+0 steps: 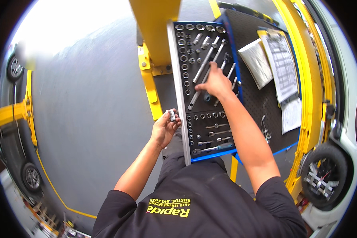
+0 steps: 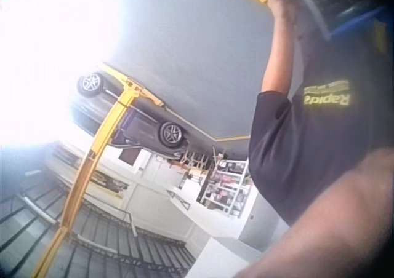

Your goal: The person selects sockets and a ratchet from a tool chest, then sits under a lifted vehicle to loosen and tighten bolts on the suspension using a ratchet and wrench.

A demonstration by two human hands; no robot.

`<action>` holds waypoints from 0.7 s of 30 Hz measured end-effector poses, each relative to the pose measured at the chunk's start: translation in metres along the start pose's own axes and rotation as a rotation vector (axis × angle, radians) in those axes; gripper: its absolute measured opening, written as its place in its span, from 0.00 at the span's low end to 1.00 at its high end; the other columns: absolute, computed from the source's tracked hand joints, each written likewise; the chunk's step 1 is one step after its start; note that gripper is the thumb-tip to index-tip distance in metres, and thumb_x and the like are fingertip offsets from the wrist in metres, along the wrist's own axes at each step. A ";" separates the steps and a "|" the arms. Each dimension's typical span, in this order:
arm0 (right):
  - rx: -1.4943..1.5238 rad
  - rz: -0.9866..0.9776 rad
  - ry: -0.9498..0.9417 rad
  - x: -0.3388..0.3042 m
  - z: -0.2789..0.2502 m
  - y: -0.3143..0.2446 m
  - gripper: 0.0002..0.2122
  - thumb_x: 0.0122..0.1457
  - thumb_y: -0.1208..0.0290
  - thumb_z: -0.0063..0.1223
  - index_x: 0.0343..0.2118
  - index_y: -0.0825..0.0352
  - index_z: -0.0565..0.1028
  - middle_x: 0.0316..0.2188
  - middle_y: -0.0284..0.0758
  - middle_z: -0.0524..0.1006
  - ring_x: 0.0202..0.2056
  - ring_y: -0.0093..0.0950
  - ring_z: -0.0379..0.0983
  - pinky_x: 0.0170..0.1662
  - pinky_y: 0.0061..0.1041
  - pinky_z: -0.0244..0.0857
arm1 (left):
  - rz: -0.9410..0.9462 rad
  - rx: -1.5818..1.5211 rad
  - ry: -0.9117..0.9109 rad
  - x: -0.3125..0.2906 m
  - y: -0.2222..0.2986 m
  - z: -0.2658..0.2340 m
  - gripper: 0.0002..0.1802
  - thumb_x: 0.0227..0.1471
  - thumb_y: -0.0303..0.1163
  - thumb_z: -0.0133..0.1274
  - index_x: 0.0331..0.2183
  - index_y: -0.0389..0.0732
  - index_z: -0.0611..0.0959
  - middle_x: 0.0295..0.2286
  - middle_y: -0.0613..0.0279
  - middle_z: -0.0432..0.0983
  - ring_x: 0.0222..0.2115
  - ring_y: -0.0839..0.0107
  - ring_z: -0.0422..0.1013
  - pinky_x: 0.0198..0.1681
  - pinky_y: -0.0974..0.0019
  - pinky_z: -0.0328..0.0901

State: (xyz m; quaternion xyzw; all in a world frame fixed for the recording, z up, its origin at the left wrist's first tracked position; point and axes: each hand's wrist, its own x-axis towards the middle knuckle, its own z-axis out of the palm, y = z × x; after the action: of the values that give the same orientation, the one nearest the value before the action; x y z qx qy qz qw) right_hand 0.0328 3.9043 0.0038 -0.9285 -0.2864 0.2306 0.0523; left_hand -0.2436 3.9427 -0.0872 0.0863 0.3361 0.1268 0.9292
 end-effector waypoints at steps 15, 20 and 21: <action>0.794 -0.018 -0.167 -0.290 -0.023 0.099 0.19 0.59 0.69 0.62 0.53 0.66 0.76 0.28 0.32 0.76 0.34 0.24 0.73 0.44 0.29 0.68 | -0.033 0.219 -0.135 0.031 -0.017 0.042 0.17 0.71 0.41 0.47 0.50 0.37 0.76 0.37 0.59 0.78 0.38 0.67 0.76 0.50 0.62 0.73; 1.044 0.345 0.081 -0.441 0.036 0.128 0.19 0.61 0.72 0.62 0.55 0.66 0.75 0.28 0.27 0.75 0.33 0.18 0.70 0.40 0.25 0.67 | 0.023 0.226 -0.098 0.072 -0.071 0.072 0.17 0.71 0.40 0.47 0.46 0.34 0.77 0.36 0.57 0.77 0.36 0.64 0.75 0.48 0.59 0.73; 1.129 0.419 0.156 -0.472 0.048 0.129 0.19 0.62 0.72 0.62 0.55 0.67 0.75 0.28 0.26 0.75 0.32 0.17 0.69 0.39 0.24 0.67 | 0.031 0.227 -0.080 0.083 -0.085 0.077 0.16 0.71 0.39 0.48 0.45 0.34 0.78 0.35 0.57 0.77 0.36 0.64 0.75 0.48 0.58 0.73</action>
State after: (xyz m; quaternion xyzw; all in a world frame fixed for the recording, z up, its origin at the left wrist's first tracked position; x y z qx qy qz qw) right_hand -0.2682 3.5329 0.1193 -0.8082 0.0736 0.2834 0.5110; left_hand -0.1173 3.8799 -0.1002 0.2011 0.3097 0.0988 0.9241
